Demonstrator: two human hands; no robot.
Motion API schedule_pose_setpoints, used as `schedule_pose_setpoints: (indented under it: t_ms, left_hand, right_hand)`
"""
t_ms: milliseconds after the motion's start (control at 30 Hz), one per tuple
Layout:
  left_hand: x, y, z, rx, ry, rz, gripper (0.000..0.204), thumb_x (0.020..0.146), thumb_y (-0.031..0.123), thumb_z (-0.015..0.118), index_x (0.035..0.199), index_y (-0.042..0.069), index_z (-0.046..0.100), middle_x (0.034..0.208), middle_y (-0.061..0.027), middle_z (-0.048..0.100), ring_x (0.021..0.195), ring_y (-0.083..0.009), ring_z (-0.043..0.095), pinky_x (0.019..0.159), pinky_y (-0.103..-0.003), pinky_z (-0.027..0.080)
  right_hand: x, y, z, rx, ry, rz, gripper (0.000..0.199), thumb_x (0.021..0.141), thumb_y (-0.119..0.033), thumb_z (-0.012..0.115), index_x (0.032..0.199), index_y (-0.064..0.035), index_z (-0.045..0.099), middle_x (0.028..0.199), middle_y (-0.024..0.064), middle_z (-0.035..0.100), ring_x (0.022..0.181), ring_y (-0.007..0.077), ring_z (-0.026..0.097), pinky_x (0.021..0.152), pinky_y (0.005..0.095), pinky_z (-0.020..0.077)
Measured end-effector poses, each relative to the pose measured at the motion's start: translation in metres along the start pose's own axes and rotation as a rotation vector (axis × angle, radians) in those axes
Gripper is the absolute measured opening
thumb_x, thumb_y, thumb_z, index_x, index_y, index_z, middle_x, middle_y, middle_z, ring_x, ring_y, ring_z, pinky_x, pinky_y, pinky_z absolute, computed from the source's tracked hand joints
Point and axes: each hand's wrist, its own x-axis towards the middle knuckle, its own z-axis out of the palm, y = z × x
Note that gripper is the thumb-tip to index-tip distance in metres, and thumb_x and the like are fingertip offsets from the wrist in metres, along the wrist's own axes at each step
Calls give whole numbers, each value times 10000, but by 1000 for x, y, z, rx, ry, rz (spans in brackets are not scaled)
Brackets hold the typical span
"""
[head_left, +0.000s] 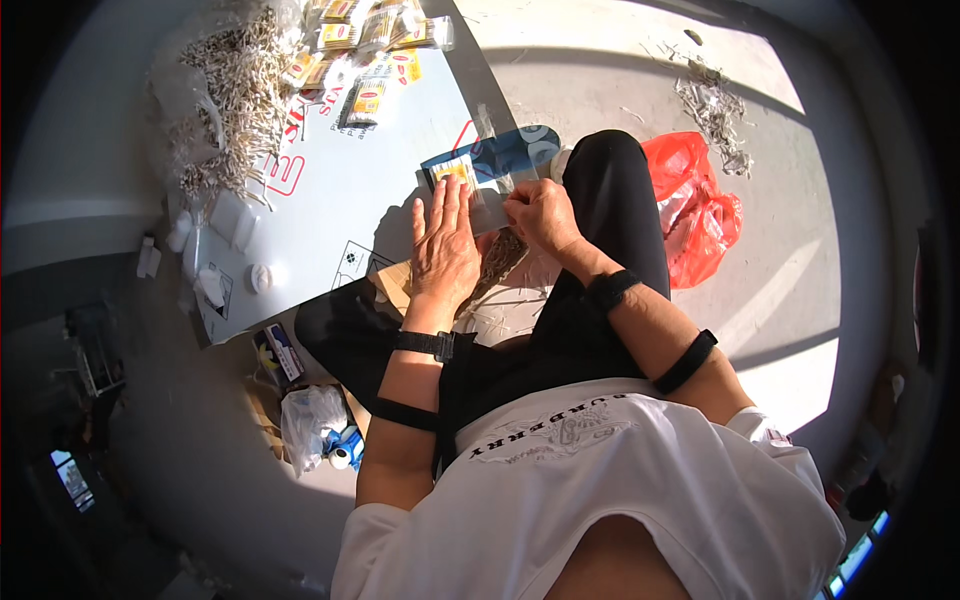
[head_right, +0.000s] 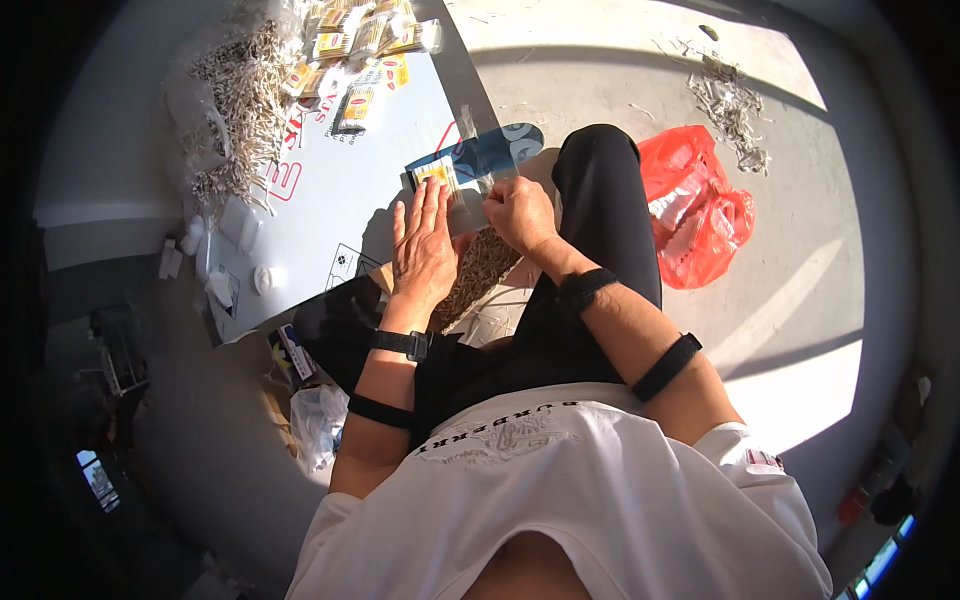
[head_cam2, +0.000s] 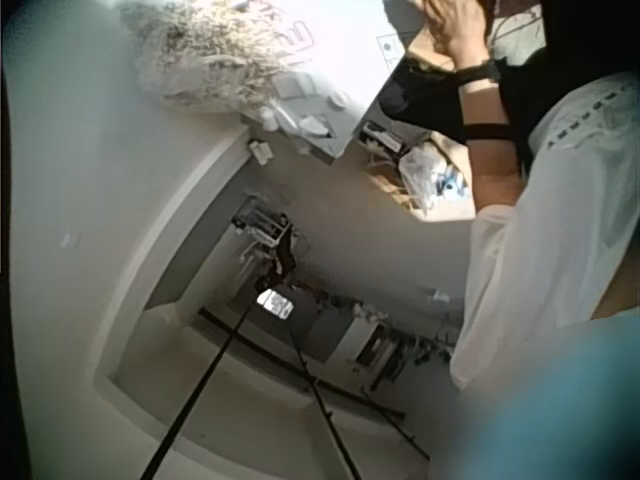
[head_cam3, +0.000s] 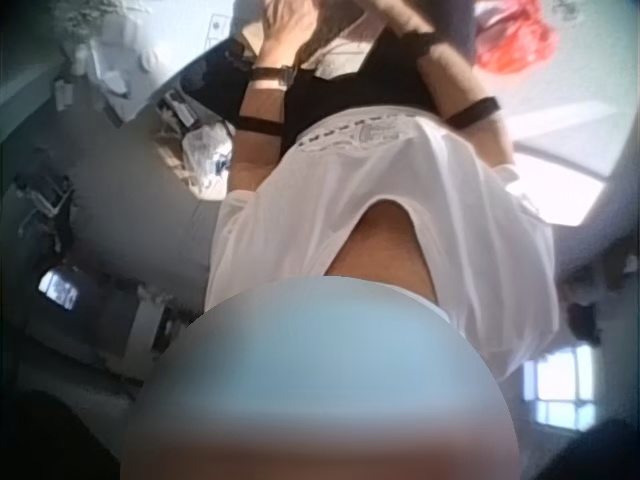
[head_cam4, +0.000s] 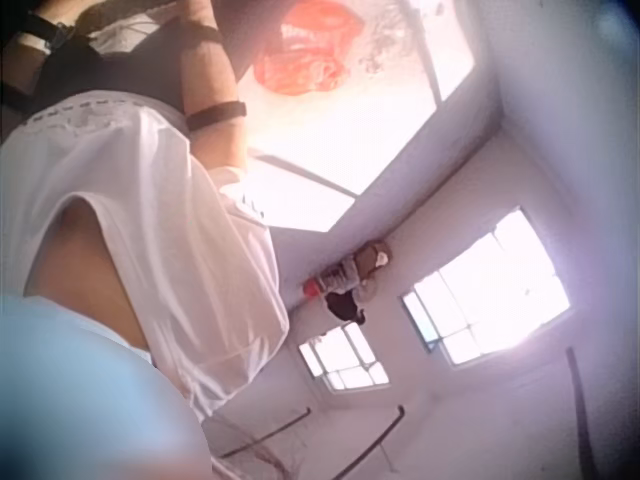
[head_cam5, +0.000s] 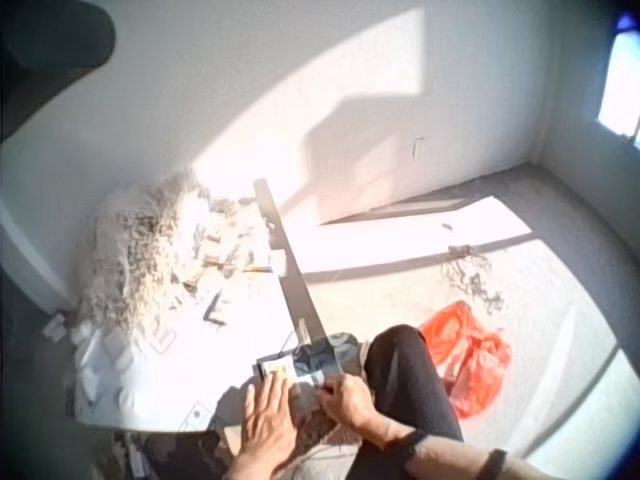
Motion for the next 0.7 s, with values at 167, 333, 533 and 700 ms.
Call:
schedule_pose_setpoints:
  t_ms: [167,333,533,700]
  left_hand:
    - [-1,-4,-5,-108,115,-6,620,876,180,599,1412,27,329,1495,-145,295,1382,-280,285,1137,-479,186]
    - [-16,-32,15,-616,294,-480,211,848,21,583,1045,-54,568,911,-164,622,823,-283,617,733,-368,508]
    - [-11,-12,3,-1263,231,-939,110,843,50,617,880,-53,612,632,-59,561,476,-111,521,380,-233,382]
    - [4,-3,-7,-1372,226,-1048,75,809,54,622,756,12,592,545,-19,502,389,-73,434,324,-210,274]
  right_hand:
    - [0,-2,-4,117,-76,108,128,743,-111,630,717,2,684,616,147,649,518,233,647,571,351,525]
    - [-7,-9,-3,302,-131,191,172,814,-92,612,724,42,672,591,105,647,450,153,612,467,281,509]
    - [-6,-19,10,485,-139,321,174,842,-79,620,751,64,657,593,116,639,464,133,603,408,240,464]
    - [-1,-22,20,471,-154,315,140,839,-62,629,761,54,642,607,115,635,462,113,581,361,222,391]
